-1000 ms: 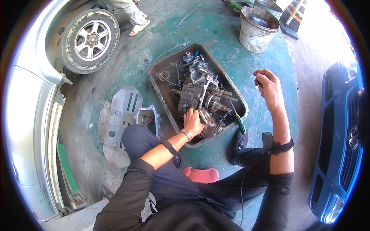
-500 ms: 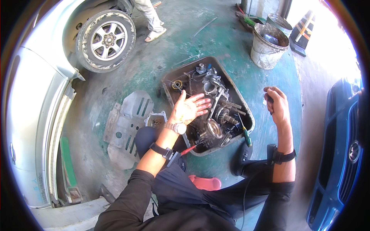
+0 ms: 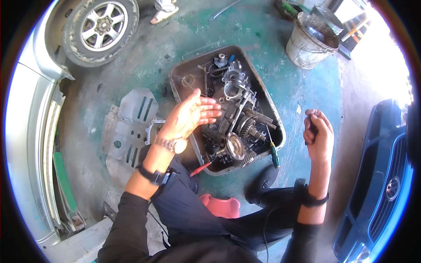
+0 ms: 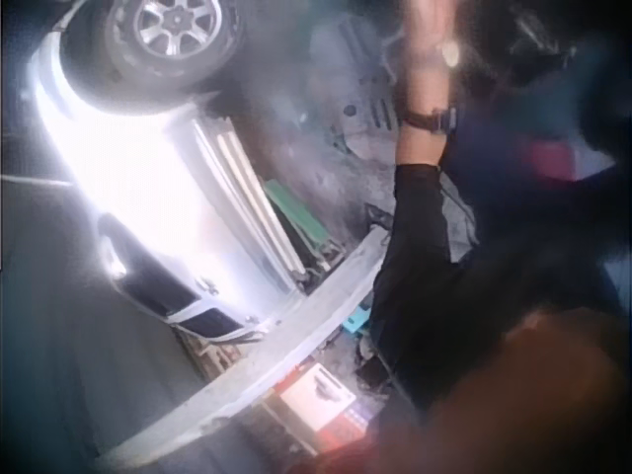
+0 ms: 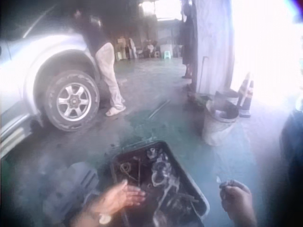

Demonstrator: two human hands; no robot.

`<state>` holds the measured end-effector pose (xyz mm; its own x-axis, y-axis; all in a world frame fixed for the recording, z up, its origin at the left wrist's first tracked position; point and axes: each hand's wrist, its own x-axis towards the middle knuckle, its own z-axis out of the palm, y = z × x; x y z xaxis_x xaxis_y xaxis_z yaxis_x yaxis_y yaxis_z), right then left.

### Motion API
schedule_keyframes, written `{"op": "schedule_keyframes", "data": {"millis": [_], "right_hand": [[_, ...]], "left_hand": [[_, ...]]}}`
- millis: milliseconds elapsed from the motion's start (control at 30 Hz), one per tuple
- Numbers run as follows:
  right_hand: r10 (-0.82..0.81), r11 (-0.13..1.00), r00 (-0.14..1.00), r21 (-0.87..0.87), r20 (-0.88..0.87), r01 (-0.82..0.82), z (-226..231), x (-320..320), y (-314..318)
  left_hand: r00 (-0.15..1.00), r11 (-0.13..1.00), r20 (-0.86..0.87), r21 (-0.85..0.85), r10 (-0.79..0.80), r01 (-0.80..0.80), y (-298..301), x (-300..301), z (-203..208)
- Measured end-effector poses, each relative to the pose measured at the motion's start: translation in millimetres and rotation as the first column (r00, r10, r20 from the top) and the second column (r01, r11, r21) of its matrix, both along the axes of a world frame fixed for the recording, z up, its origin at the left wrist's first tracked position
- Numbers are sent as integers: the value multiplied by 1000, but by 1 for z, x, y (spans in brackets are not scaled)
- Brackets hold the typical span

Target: The person sits on a low stool in a garage and inspects disassembled transmission parts from a tray. They pick up a circular clutch plate, rotate it to examine both sides, and use a screwdriver to point at specific areas before placing it back in the tray.

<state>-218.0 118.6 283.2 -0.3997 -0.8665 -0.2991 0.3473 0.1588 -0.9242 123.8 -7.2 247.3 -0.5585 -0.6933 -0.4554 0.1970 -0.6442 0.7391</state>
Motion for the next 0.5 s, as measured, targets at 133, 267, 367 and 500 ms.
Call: {"op": "schedule_keyframes", "data": {"millis": [133, 267, 367, 500], "right_hand": [[16, 995, 999, 102, -36, -12, -5, 11, -8], [6, 1000, 1000, 3, 24, -7, -11, 20, -22], [-84, 987, 989, 145, 124, 65, -23, 18, -41], [-195, 948, 932, 303, 307, 98, -37, 7, -62]], "left_hand": [[1000, 991, -2, -134, -28, 27, 9, -1, 5], [982, 998, 181, 29, -59, 55, -5, -9, -12], [974, 988, 219, 155, -53, 19, -16, -18, -25], [961, 974, 261, 224, -90, 31, -18, -24, -37]]}}
